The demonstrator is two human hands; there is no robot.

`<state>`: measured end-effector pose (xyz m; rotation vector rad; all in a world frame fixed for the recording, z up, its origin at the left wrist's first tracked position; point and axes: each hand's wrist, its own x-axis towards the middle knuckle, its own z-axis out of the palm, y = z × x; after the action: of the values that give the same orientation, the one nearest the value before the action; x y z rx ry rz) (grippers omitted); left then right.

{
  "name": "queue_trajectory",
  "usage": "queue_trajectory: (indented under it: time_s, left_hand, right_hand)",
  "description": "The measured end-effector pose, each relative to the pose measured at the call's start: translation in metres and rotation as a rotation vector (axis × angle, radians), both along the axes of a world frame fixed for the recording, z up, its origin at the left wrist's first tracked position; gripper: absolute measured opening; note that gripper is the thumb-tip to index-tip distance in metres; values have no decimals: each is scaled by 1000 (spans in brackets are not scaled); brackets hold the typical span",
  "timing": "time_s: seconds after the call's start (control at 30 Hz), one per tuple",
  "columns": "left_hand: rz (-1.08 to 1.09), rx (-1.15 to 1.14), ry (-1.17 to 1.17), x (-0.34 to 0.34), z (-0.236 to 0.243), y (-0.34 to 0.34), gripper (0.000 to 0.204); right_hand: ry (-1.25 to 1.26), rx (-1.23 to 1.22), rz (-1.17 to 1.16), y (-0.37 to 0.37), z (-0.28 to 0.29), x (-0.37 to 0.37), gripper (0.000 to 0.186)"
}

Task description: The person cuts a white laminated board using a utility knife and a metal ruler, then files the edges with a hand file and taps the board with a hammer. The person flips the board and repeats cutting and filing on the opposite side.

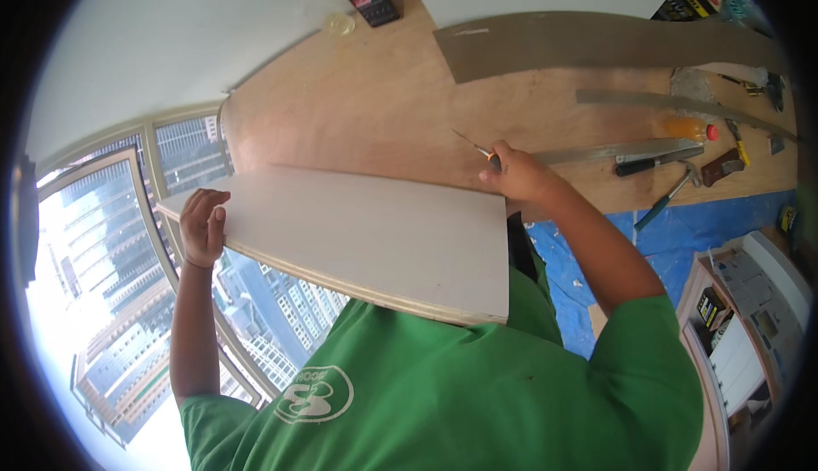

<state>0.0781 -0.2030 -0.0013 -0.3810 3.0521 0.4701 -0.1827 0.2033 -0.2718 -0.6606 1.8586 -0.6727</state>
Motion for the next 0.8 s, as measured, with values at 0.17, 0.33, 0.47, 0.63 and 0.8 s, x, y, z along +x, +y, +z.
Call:
queue_trajectory:
  time_s: [0.17, 0.33, 0.47, 0.63, 0.8]
  left_hand:
    - [-102, 185, -61, -20, 11, 61, 36]
    - [-312, 106, -80, -36, 0, 132, 49]
    - [-173, -2, -34, -34, -4, 147, 49]
    - [-143, 2, -29, -24, -5, 149, 47]
    - [-131, -2, -13, -20, -7, 150, 42]
  right_hand:
    - [-98, 18, 160, -9, 4, 8, 42]
    - [-75, -157, 274, -55, -6, 29, 47]
    - [20, -75, 487, -109, -23, 50, 43]
    - [15, 31, 627, -161, -44, 78, 52]
    - [59, -14, 615, -182, -61, 106, 55]
